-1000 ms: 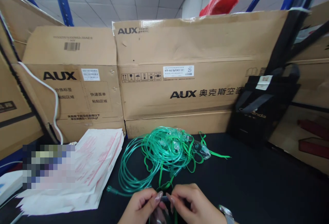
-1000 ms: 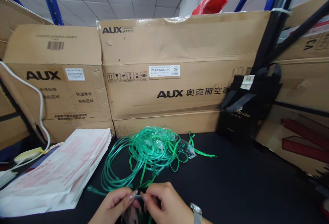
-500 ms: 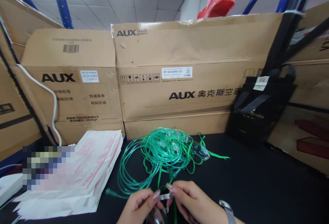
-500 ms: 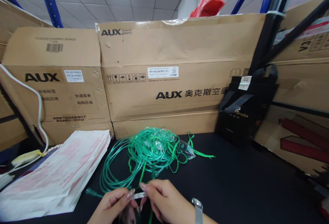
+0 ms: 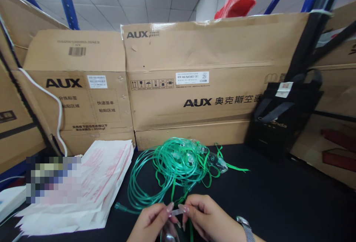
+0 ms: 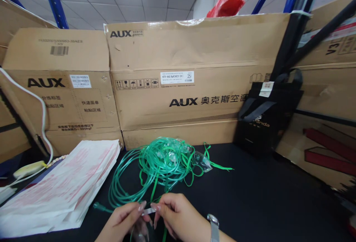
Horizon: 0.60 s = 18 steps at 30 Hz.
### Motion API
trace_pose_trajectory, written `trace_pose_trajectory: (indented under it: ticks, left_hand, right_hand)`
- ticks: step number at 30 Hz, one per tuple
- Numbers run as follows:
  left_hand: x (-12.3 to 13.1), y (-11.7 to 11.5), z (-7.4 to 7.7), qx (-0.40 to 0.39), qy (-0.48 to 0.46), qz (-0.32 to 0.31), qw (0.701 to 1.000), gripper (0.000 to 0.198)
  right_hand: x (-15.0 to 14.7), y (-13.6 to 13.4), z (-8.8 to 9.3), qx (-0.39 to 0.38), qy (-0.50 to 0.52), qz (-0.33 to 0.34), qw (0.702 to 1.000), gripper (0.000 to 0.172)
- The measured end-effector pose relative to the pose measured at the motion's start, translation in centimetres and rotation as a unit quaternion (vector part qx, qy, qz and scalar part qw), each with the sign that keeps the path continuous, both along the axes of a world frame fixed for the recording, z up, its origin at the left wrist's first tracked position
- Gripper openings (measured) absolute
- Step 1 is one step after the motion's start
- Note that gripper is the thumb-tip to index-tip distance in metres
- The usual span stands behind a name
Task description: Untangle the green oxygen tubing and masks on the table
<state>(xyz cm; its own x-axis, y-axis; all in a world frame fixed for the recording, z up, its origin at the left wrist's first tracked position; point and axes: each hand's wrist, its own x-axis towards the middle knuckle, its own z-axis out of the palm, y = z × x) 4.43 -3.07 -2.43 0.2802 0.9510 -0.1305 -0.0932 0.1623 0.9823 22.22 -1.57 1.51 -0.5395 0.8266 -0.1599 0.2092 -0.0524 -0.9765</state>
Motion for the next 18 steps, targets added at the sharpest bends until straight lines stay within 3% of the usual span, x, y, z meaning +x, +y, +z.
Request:
trace_pose_trajectory:
  ticks: [3,8,18]
  left_hand:
    - [0.0,-0.1,0.1,0.038,0.054,0.001,0.998,0.043]
    - [0.0,-0.2,0.3,0.035,0.077,-0.026,0.996,0.044]
    - [0.1,-0.7,0.9,0.043,0.079,0.000,0.996,0.042]
  right_hand:
    - [0.1,0.0,-0.1,-0.002,-0.011,0.006,1.000,0.045]
    - [0.1,-0.3,0.0,0.016,-0.046,0.014,0.999,0.046]
    - [-0.1,-1.1,0.9,0.201,-0.116,0.025,0.972,0.040]
